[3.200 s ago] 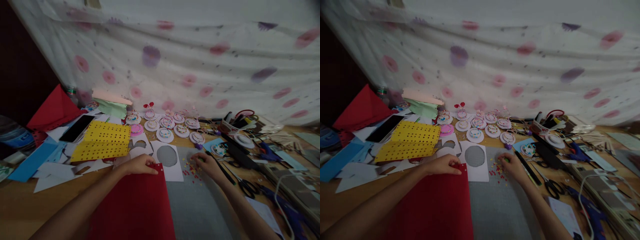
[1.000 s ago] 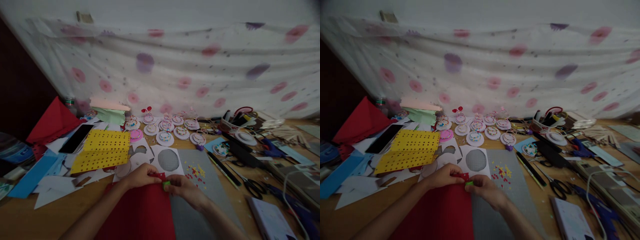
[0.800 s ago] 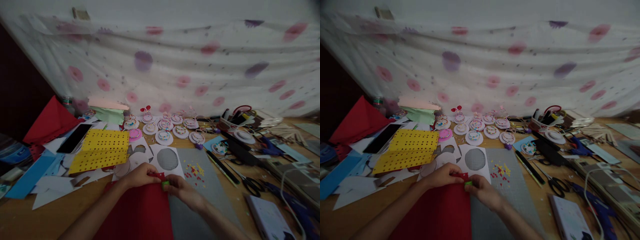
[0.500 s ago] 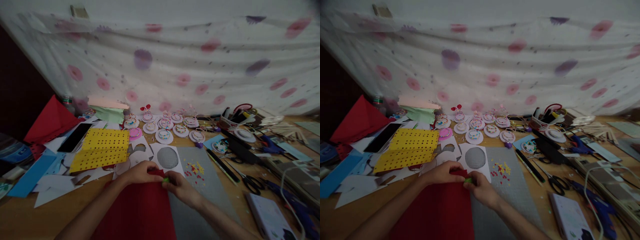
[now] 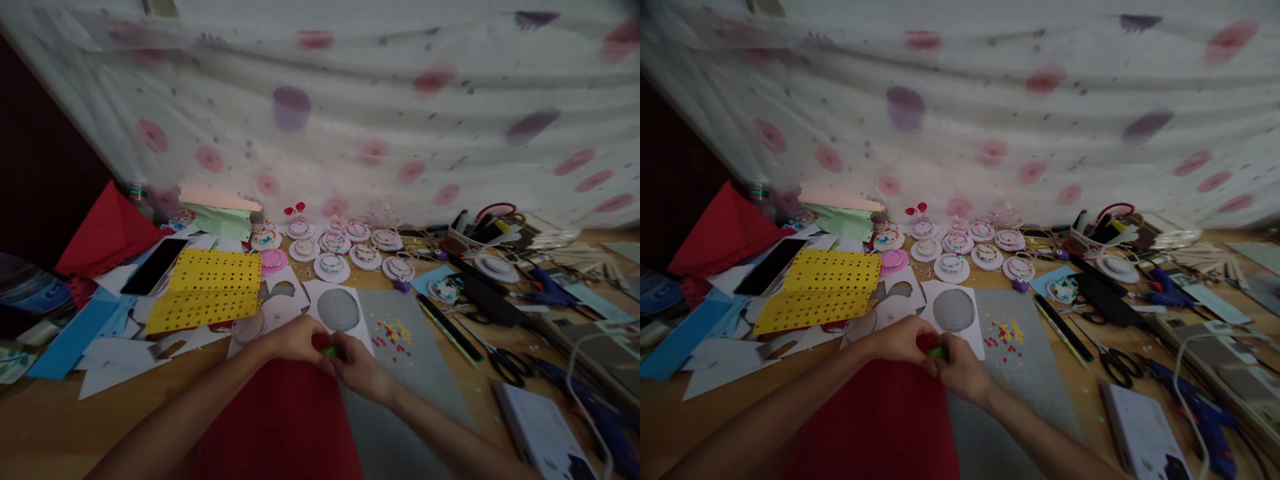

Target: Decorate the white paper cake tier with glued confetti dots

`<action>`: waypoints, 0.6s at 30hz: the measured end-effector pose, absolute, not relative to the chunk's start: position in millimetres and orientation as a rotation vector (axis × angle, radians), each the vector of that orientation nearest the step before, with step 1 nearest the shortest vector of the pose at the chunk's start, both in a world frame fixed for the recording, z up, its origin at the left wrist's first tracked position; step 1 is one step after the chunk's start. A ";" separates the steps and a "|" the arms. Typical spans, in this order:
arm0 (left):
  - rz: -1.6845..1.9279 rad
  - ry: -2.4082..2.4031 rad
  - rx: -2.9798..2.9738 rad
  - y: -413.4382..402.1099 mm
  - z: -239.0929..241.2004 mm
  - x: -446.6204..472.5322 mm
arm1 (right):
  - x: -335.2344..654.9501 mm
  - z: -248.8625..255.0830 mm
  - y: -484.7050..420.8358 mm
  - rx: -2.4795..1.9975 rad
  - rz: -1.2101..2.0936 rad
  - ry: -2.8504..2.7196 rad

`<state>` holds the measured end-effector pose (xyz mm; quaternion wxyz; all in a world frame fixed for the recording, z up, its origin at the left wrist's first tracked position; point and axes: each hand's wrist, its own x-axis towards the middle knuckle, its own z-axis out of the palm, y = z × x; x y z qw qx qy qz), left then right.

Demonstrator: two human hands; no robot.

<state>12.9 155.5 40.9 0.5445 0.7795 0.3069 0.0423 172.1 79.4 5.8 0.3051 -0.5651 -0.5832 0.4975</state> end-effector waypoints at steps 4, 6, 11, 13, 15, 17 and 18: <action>0.101 0.705 1.827 156.6 34.7 10.1 | 169.2 3.7 77.0 -1.529 1.250 -1.587; 0.106 0.703 1.811 156.6 32.4 9.9 | 168.3 3.9 76.2 -1.531 1.237 -1.605; 0.111 0.731 1.793 156.8 30.9 10.7 | 166.8 7.1 75.7 -1.551 1.208 -1.622; 0.100 0.729 1.786 157.5 32.6 9.5 | 167.2 9.9 76.5 -1.532 1.226 -1.624; 0.095 0.734 1.781 158.6 35.3 6.3 | 169.2 13.5 78.0 -1.490 1.268 -1.624; 0.094 0.756 1.781 160.0 38.1 1.1 | 173.4 17.7 79.8 -1.444 1.321 -1.617; 0.090 0.767 1.778 160.8 39.3 -1.9 | 176.4 20.1 80.7 -1.422 1.352 -1.610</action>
